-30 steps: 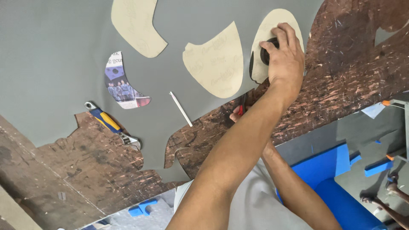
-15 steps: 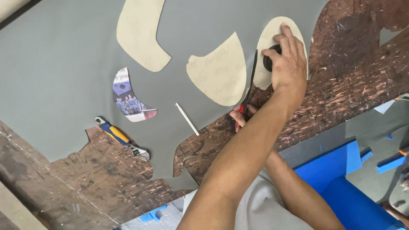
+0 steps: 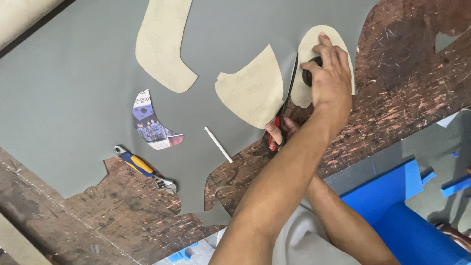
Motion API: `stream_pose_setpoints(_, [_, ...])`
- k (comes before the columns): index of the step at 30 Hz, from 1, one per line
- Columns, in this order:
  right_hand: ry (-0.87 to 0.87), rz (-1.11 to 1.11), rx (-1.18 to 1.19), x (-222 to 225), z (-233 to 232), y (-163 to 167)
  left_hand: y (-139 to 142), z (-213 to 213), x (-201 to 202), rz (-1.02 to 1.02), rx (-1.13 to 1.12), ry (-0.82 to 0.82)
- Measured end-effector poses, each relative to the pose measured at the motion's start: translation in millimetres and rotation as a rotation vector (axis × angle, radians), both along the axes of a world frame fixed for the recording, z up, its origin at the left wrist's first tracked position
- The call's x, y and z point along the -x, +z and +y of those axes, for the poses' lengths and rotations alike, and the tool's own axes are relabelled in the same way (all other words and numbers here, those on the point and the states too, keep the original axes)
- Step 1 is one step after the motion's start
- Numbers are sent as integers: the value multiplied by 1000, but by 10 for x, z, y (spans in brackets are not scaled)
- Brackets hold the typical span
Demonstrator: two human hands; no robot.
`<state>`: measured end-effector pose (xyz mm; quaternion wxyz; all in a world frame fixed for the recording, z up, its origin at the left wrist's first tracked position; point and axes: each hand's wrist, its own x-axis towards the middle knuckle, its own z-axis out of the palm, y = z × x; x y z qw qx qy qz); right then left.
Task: The person uses shears to cut a light-colored fabric along the edges of several paper templates placed on a gray work surface. They reposition the templates and fabric between cuts to follow the outlines and produce shaped pieces.
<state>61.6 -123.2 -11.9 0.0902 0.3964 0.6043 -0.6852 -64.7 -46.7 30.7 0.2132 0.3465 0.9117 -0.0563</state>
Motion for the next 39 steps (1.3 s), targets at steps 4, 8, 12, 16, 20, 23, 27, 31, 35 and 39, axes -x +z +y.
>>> stream_pose_setpoints(4, [-62,27,57,77,-51,-11,53,-25,7,-20,6,-7])
stream_pose_setpoints(8, [-75,75,127,188,-25,-32,96,-61,45,-24,28,-71])
stream_pose_setpoints(12, [-126,61,93,199,-91,-3,142,-78,81,-42,24,-68])
stream_pose_setpoints(16, [-217,80,139,246,-169,-27,161,-83,80,-56,12,-59])
stream_pose_setpoints(20, [-286,85,157,316,-192,-81,151,-79,79,-42,-1,-37])
stream_pose_setpoints(23, [-307,165,150,362,-257,-105,153,-82,83,-15,9,-43])
stream_pose_setpoints(27, [-317,175,124,412,-300,-83,152,-82,96,-47,15,-66])
stream_pose_setpoints(31, [-286,126,122,342,-276,-63,99,-67,65,-35,-5,-41])
stream_pose_setpoints(35, [-39,-112,3,12,-158,-115,23,-25,22,6,-24,19])
stream_pose_setpoints(39, [219,273,-140,-569,170,-72,-90,-173,94,-214,-446,263])
